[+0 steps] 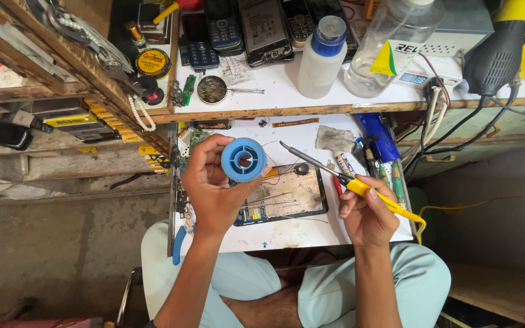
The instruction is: The person sits cross-legged at a repair bench and solders components on a disassembled phone motherboard. They hold the board steady with one hand, feed solder wire from a blue spool, and use a yellow soldering iron to rework connections, occasionally picking at the board with a small tool.
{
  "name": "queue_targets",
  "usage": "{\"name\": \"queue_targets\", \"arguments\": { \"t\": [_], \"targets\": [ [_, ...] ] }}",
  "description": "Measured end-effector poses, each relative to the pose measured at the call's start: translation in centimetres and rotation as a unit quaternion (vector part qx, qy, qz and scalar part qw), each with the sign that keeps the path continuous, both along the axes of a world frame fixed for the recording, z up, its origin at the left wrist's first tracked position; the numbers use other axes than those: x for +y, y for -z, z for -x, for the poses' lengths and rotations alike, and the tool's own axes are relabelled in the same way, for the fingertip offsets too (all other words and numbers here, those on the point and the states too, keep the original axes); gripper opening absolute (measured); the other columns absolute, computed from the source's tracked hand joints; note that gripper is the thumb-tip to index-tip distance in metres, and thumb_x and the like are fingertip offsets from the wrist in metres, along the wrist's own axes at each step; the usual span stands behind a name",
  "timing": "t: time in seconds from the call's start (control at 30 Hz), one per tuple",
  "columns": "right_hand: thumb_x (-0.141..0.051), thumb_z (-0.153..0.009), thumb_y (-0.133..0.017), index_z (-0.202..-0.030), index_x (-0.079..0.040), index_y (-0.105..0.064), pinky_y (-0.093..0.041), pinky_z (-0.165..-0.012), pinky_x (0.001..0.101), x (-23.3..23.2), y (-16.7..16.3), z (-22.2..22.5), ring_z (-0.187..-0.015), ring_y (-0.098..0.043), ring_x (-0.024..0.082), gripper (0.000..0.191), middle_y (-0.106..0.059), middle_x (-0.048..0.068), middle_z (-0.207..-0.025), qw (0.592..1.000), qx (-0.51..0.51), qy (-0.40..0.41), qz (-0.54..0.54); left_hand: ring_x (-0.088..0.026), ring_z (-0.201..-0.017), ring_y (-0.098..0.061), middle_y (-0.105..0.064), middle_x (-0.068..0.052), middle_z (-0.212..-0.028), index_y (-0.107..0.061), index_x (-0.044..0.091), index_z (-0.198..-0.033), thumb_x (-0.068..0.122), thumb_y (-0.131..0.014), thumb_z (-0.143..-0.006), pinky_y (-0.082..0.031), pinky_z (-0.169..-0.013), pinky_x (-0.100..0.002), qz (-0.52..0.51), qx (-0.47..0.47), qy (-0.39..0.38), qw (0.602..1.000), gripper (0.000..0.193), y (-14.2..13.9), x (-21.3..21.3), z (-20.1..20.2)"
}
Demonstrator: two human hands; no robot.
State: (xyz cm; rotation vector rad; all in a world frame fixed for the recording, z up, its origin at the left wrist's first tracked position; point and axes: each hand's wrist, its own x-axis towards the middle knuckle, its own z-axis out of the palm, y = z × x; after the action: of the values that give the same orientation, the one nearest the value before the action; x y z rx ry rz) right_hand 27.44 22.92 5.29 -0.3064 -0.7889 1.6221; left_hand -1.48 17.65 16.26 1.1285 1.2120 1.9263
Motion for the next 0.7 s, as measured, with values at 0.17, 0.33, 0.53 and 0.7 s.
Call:
{"name": "queue_targets", "arguments": {
  "t": [0.17,0.33,0.53,0.7],
  "targets": [
    [-0.01,-0.107,-0.054,-0.133,0.013,-0.06,-0.059,-0.069,0.039,0.02,0.15,-0.03,-0.073,-0.07,0.033,0.035,-0.069,0.032,-0.101,1.0,0.0,0.001,0.005,-0.008,-0.096,-0.07,-0.07,-0.005,-0.105,-0.057,0.002,-0.123,-0.002,-0.09,-0.076,-0.06,-0.087,-0.025,-0.007,0.009,0.0,1.0,0.058,0.02,0.07,0.02],
    [-0.011,-0.107,-0.055,-0.133,0.013,-0.06,-0.059,-0.069,0.0386,0.03,0.16,0.04,-0.072,-0.069,0.033,0.035,-0.069,0.033,-0.101,1.0,-0.004,0.003,0.005,-0.009,-0.096,-0.071,-0.072,-0.006,-0.105,-0.057,0.002,-0.123,-0.002,-0.09,-0.076,-0.061,-0.086,-0.025,0.004,0.011,0.003,1.0,0.058,0.13,-0.01,0.04],
    [-0.01,-0.107,-0.054,-0.134,0.013,-0.059,-0.059,-0.067,0.0388,-0.15,-0.06,0.08,-0.072,-0.069,0.032,0.036,-0.069,0.032,-0.1,1.0,0.009,0.008,0.011,-0.009,-0.099,-0.071,-0.071,-0.007,-0.108,-0.055,0.002,-0.125,-0.002,-0.088,-0.079,-0.06,-0.09,-0.026,0.005,-0.005,0.022,1.0,0.056,0.36,-0.02,0.14],
    [-0.01,-0.107,-0.053,-0.134,0.014,-0.059,-0.058,-0.068,0.0383,-0.13,-0.18,0.12,-0.073,-0.069,0.032,0.036,-0.069,0.032,-0.1,1.0,0.011,0.006,0.009,-0.01,-0.103,-0.07,-0.07,-0.007,-0.109,-0.053,0.002,-0.13,-0.003,-0.083,-0.086,-0.058,-0.095,-0.027,0.001,-0.027,0.054,0.998,0.054,0.62,-0.23,0.2]
  ]
}}
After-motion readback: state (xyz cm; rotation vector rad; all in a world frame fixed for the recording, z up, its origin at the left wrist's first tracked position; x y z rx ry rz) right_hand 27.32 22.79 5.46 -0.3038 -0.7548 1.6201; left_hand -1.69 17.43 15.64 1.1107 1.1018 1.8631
